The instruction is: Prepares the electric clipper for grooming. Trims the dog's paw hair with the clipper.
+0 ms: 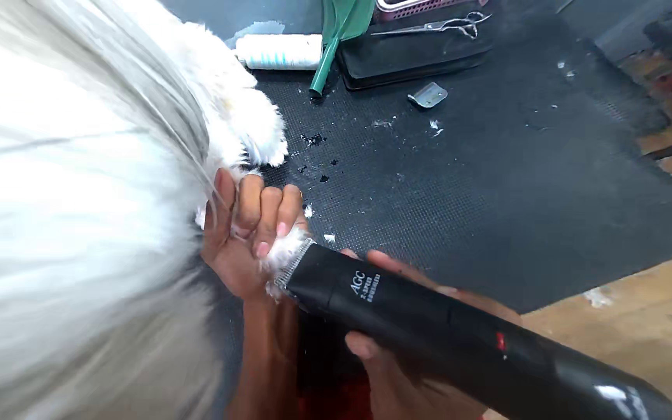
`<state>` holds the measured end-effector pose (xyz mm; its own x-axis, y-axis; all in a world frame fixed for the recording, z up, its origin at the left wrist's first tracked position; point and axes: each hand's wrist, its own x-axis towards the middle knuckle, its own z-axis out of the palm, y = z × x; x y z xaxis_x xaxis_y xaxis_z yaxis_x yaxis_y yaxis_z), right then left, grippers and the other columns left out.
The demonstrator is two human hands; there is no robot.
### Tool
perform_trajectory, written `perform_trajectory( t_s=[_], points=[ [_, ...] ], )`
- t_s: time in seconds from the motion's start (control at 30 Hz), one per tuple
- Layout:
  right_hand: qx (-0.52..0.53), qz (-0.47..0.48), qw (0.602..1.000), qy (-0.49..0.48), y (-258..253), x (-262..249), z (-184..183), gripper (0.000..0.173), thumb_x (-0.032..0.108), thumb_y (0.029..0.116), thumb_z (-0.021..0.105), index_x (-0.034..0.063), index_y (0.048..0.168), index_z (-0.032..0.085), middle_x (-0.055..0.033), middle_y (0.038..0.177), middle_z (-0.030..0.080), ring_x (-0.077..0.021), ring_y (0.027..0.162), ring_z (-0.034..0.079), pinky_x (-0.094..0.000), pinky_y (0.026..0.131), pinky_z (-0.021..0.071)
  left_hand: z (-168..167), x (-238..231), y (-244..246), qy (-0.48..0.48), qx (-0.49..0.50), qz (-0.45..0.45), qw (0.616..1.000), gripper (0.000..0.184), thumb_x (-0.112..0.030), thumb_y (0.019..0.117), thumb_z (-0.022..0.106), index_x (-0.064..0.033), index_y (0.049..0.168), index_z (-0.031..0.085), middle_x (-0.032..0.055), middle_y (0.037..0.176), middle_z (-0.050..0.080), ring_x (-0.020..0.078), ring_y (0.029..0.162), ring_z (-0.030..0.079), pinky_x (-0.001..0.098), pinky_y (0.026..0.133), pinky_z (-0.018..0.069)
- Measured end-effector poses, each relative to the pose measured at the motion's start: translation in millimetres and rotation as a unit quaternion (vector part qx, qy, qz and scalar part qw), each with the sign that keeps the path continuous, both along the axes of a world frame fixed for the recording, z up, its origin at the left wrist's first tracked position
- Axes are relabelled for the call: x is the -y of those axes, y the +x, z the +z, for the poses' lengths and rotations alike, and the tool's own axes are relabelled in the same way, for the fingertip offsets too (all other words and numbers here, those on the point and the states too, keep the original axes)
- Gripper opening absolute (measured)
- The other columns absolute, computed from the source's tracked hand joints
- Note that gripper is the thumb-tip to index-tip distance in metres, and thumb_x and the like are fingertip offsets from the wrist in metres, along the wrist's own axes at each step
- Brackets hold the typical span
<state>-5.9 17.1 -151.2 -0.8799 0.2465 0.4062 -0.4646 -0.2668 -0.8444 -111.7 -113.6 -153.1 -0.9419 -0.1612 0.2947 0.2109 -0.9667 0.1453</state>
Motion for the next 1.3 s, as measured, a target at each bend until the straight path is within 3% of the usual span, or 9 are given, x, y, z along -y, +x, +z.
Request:
perform_trajectory(
  t_s=[0.17,0.33,0.5,0.57,0.7,0.83,0.97,1.13,1.3],
  points=[
    [-0.009,-0.028,0.999,0.014,10,-7,-9,0.053,0.011,0.0877,0.081,0.0175,0.131,0.051,-0.0141,0.126,0.071,-0.0350,0.118,0.069,-0.0463,0.100,0.0604,3,-3,1,0.000,0.014,0.019,1.000,0.047,-0.030,0.1099,0.029,-0.0076,0.077,0.054,-0.0039,0.052,0.041,0.0087,0.046,0.046,0.0222,0.053,0.0447],
    [0.003,-0.028,1.000,-0.001,13,-3,-9,0.056,0.006,0.0838,0.083,0.0191,0.130,0.054,-0.0132,0.122,0.072,-0.0343,0.115,0.070,-0.0469,0.098,0.0615,-1,-1,0,-0.026,-0.008,0.022,0.999,0.045,-0.028,0.1098,0.030,-0.0075,0.079,0.054,-0.0033,0.054,0.043,0.0100,0.049,0.048,0.0237,0.056,0.0466],
    [-0.011,0.008,0.998,-0.061,0,10,-2,0.058,0.003,0.0844,0.081,0.0176,0.132,0.051,-0.0160,0.129,0.068,-0.0353,0.120,0.067,-0.0472,0.102,0.0586,0,1,0,-0.052,-0.017,-0.003,0.999,0.044,-0.027,0.1102,0.030,-0.0067,0.080,0.055,-0.0027,0.055,0.047,0.0093,0.052,0.053,0.0227,0.058,0.0495],
    [0.011,-0.007,0.997,-0.079,3,7,2,0.053,0.005,0.0850,0.081,0.0171,0.129,0.054,-0.0116,0.130,0.066,-0.0293,0.120,0.067,-0.0430,0.103,0.0584,3,-1,1,-0.050,-0.002,0.005,0.999,0.045,-0.027,0.1101,0.031,-0.0068,0.078,0.055,-0.0028,0.054,0.047,0.0088,0.051,0.053,0.0223,0.058,0.0501],
    [0.036,-0.106,0.992,-0.052,21,-3,1,0.052,0.010,0.0797,0.087,0.0163,0.123,0.060,0.0002,0.117,0.070,-0.0135,0.110,0.069,-0.0301,0.095,0.0605,4,-6,1,-0.037,0.018,0.039,0.998,0.050,-0.031,0.1102,0.029,-0.0072,0.076,0.056,-0.0026,0.053,0.046,0.0106,0.050,0.052,0.0247,0.059,0.0501],
    [0.041,-0.108,0.993,-0.014,27,-4,-1,0.054,0.010,0.0776,0.087,0.0175,0.124,0.060,0.0024,0.116,0.069,-0.0121,0.110,0.069,-0.0296,0.095,0.0610,4,-7,1,-0.046,0.017,0.045,0.998,0.050,-0.031,0.1112,0.026,-0.0067,0.079,0.056,-0.0031,0.054,0.044,0.0103,0.049,0.050,0.0233,0.057,0.0493],
    [0.036,-0.133,0.990,-0.021,22,5,-1,0.052,0.014,0.0816,0.086,0.0198,0.125,0.059,0.0035,0.116,0.068,-0.0096,0.111,0.068,-0.0266,0.094,0.0598,3,-4,0,-0.034,0.007,0.028,0.999,0.046,-0.029,0.1101,0.031,-0.0065,0.078,0.056,-0.0029,0.053,0.044,0.0103,0.049,0.050,0.0247,0.059,0.0492],
    [0.038,-0.132,0.990,-0.018,20,7,4,0.049,0.015,0.0829,0.085,0.0184,0.125,0.059,0.0034,0.116,0.068,-0.0098,0.110,0.068,-0.0268,0.094,0.0600,3,0,1,-0.018,-0.008,0.015,1.000,0.043,-0.029,0.1097,0.034,-0.0031,0.086,0.059,-0.0019,0.055,0.047,0.0106,0.051,0.052,0.0253,0.061,0.0508],
    [0.054,-0.105,0.993,-0.011,19,10,8,0.045,0.014,0.0841,0.084,0.0199,0.121,0.060,0.0052,0.115,0.069,-0.0076,0.110,0.068,-0.0247,0.094,0.0591,-3,10,-2,-0.046,-0.037,-0.002,0.998,0.050,-0.033,0.1099,0.032,-0.0032,0.080,0.058,-0.0005,0.055,0.048,0.0127,0.052,0.053,0.0283,0.063,0.0514]
  ],
)
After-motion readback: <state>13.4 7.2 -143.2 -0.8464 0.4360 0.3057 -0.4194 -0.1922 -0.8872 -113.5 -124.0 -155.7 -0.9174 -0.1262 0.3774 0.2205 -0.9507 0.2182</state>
